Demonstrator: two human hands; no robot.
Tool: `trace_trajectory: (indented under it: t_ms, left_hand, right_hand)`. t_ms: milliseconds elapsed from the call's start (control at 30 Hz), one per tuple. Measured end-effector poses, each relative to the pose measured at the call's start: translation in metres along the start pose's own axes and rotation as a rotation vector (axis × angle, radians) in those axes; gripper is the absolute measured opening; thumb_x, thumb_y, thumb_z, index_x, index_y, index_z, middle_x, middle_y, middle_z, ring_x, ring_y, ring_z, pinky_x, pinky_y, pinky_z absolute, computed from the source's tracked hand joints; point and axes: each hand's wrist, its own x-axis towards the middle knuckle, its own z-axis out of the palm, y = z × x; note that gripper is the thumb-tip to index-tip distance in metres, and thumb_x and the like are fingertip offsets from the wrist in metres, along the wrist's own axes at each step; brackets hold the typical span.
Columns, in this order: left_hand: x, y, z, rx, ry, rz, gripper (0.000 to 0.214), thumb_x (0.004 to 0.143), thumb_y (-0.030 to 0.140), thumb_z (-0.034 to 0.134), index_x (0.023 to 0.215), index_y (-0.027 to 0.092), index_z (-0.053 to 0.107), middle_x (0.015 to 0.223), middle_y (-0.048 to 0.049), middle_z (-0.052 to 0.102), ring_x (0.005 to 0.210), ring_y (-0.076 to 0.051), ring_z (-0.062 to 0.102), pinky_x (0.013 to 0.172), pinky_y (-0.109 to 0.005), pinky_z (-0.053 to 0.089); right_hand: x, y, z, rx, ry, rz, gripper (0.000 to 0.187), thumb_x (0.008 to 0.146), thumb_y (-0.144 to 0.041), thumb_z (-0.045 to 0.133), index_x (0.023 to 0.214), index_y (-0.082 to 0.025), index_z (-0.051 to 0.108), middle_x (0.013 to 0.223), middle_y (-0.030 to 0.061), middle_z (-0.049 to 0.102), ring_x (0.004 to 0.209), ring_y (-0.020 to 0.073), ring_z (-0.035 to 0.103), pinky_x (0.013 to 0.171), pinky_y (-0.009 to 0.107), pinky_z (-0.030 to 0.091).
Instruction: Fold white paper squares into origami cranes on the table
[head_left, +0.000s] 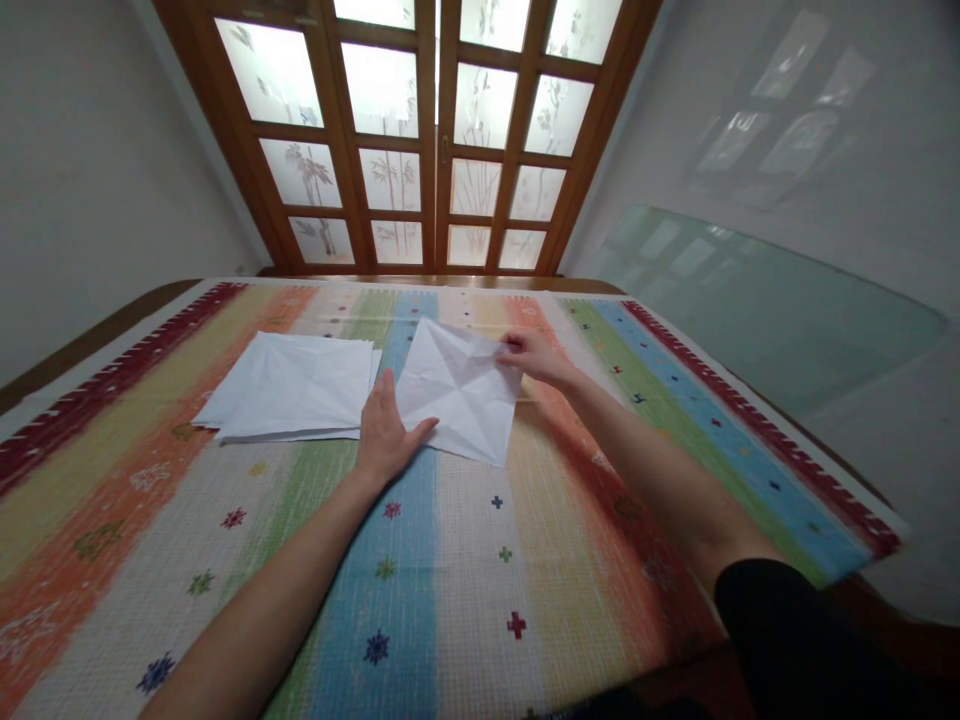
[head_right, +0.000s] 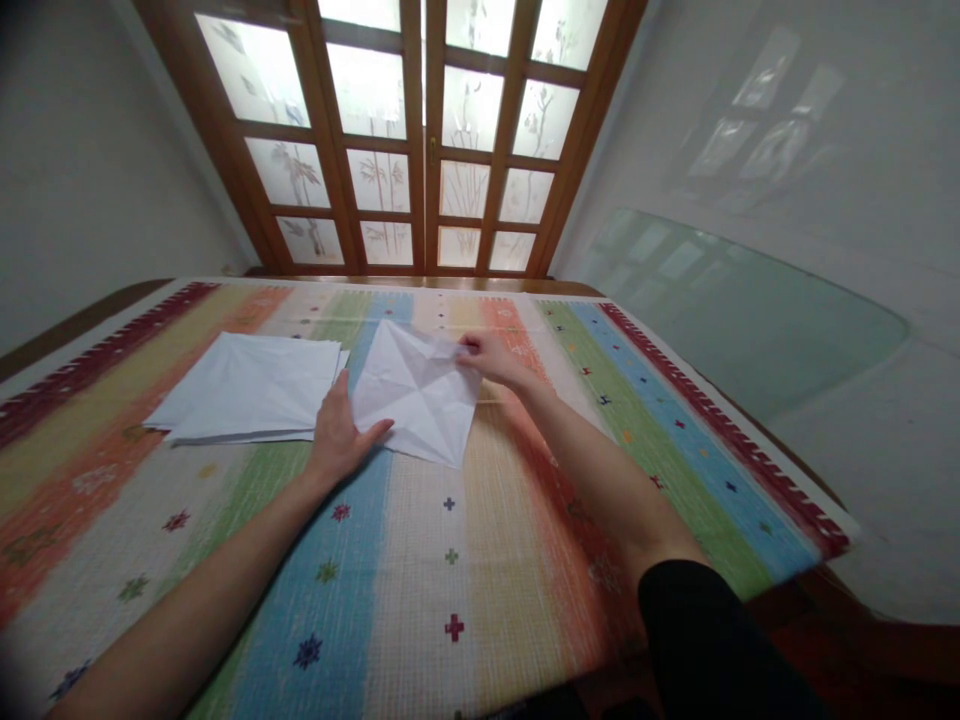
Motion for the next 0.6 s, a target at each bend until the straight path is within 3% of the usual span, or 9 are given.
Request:
trace_trajectory:
  t_ms: [100, 167, 300, 367, 433, 500, 600]
  left_hand:
    - [0.002, 0.001, -0.002, -0.024, 0.064, -0.041, 0.097, 0.085, 0.062, 0.054, 0.151, 0.013, 0.004, 0.152, -0.0264, 0.03, 0.141, -0.037, 0.032, 0.113, -0.055, 0.032]
    - [0.003, 0.003, -0.004, -0.03, 0.114, -0.044, 0.1, 0.084, 0.065, 0.053, 0.152, 0.015, -0.001, 0.154, -0.0246, 0.026, 0.143, -0.036, 0.028, 0.114, -0.054, 0.029]
    - [0.0, 0.004, -0.009, 0.059, 0.284, -0.035, 0.107, 0.083, 0.063, 0.055, 0.151, 0.019, -0.015, 0.16, -0.0224, 0.008, 0.148, -0.036, 0.011, 0.116, -0.058, 0.023]
    - [-0.001, 0.005, -0.012, 0.111, 0.296, 0.047, 0.104, 0.085, 0.055, 0.057, 0.151, 0.02, -0.014, 0.161, -0.0208, 0.003, 0.149, -0.036, 0.005, 0.117, -0.061, 0.02]
    - [-0.002, 0.007, -0.014, 0.145, 0.169, 0.171, 0.091, 0.087, 0.046, 0.057, 0.154, 0.024, 0.0, 0.161, -0.0172, 0.01, 0.149, -0.035, 0.006, 0.117, -0.061, 0.018]
    - [-0.001, 0.01, -0.015, 0.166, -0.053, 0.28, 0.076, 0.087, 0.038, 0.057, 0.152, 0.027, 0.02, 0.16, -0.0129, 0.022, 0.149, -0.034, 0.011, 0.118, -0.06, 0.017]
    - [0.003, 0.014, -0.015, 0.159, -0.315, 0.362, 0.059, 0.086, 0.031, 0.058, 0.142, 0.026, 0.044, 0.156, -0.0103, 0.032, 0.147, -0.033, 0.02, 0.117, -0.058, 0.019]
  right_hand:
    - [-0.01, -0.018, -0.016, -0.112, 0.33, -0.262, 0.008, 0.078, -0.025, 0.057, 0.077, -0.019, 0.061, 0.077, 0.0026, 0.064, 0.078, 0.019, 0.059, 0.075, 0.033, 0.047]
    - [-0.022, -0.025, -0.021, -0.212, 0.444, -0.399, 0.013, 0.085, -0.03, 0.054, 0.08, -0.021, 0.06, 0.085, 0.0056, 0.066, 0.087, 0.0224, 0.06, 0.085, 0.039, 0.046]
    - [-0.053, -0.01, -0.009, -0.32, 0.273, -0.544, 0.019, 0.092, -0.03, 0.046, 0.08, -0.024, 0.059, 0.09, 0.0073, 0.068, 0.09, 0.0223, 0.062, 0.087, 0.041, 0.047]
    - [-0.069, 0.011, 0.005, -0.304, 0.148, -0.586, 0.02, 0.092, -0.025, 0.043, 0.079, -0.023, 0.058, 0.09, 0.0076, 0.069, 0.089, 0.0204, 0.064, 0.083, 0.038, 0.049]
    - [-0.083, 0.032, 0.019, -0.286, 0.029, -0.584, 0.017, 0.09, -0.021, 0.044, 0.081, -0.022, 0.058, 0.092, 0.0083, 0.07, 0.089, 0.0194, 0.065, 0.08, 0.035, 0.051]
    - [-0.094, 0.05, 0.027, -0.308, -0.032, -0.511, 0.014, 0.085, -0.016, 0.047, 0.088, -0.021, 0.06, 0.095, 0.0088, 0.071, 0.09, 0.0202, 0.066, 0.08, 0.036, 0.052]
    - [-0.105, 0.06, 0.029, -0.355, -0.114, -0.421, 0.025, 0.082, -0.013, 0.047, 0.102, -0.019, 0.06, 0.098, 0.011, 0.071, 0.09, 0.0217, 0.066, 0.081, 0.038, 0.053]
